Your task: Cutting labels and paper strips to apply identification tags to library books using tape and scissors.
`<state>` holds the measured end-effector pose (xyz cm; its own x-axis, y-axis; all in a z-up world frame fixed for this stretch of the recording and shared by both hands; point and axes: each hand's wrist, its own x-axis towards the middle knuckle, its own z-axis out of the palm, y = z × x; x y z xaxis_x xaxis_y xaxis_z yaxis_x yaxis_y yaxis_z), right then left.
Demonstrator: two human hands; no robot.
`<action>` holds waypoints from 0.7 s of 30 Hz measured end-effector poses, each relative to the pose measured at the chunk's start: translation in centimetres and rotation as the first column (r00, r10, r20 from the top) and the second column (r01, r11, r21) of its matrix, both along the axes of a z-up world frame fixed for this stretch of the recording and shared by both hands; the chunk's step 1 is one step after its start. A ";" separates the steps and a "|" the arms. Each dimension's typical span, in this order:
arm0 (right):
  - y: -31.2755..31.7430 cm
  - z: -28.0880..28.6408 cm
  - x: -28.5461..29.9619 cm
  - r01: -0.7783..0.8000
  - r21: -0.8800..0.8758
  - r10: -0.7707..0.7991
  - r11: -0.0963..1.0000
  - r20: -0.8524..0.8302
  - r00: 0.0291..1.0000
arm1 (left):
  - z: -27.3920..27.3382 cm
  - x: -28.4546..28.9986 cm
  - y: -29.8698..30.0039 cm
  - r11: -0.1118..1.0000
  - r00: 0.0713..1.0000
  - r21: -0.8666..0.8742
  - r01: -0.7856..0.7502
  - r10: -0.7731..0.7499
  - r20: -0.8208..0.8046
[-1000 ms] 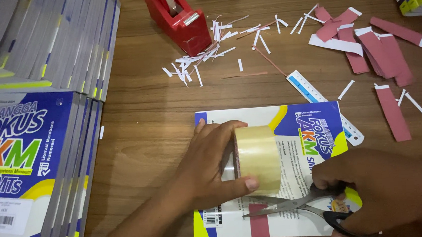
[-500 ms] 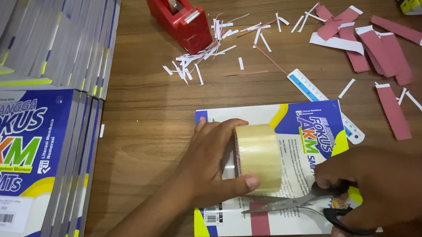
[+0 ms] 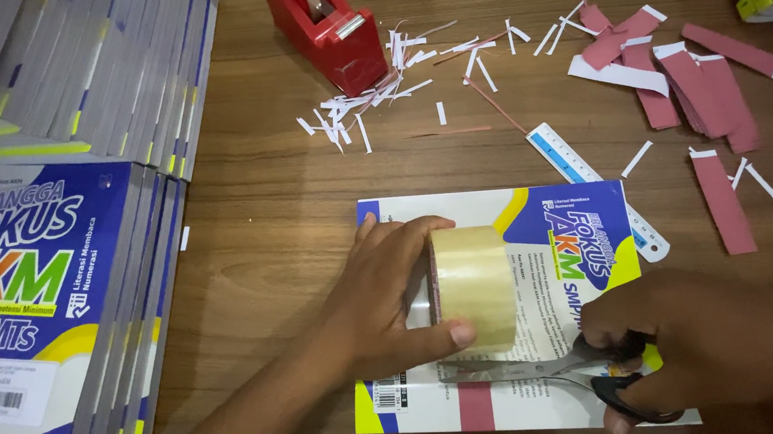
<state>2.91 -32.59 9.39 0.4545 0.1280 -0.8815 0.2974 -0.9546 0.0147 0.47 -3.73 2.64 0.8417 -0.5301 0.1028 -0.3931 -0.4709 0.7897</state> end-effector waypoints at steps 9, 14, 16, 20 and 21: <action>0.8 0.7 -0.3 -0.027 -0.098 0.029 0.995 0.014 0.999 | -0.3 0.1 -0.2 1.000 0.999 -0.017 -0.016 0.017 0.029; 1.4 1.1 -0.6 -0.030 -0.192 0.042 0.981 0.059 0.997 | -0.1 0.0 -0.1 0.998 0.999 -0.056 -0.042 0.043 0.012; 1.6 1.3 -0.6 -0.029 -0.228 0.048 0.973 0.079 0.996 | -0.2 0.1 -0.1 0.996 0.999 -0.079 -0.046 0.048 0.019; 3.6 3.7 -0.7 -0.052 -0.260 0.061 0.964 0.029 0.998 | -0.2 0.1 -0.1 0.996 0.998 -0.068 -0.062 0.064 0.019; 4.2 4.6 -0.7 -0.130 -0.304 0.138 0.944 0.006 0.990 | -0.3 0.1 -0.2 0.997 0.998 -0.047 -0.064 0.064 -0.005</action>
<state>2.19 -28.37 13.98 0.4755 -0.0815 -0.8759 0.4177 -0.8553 0.3064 0.60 -3.91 2.30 0.8742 -0.4694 0.1238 -0.3608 -0.4575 0.8127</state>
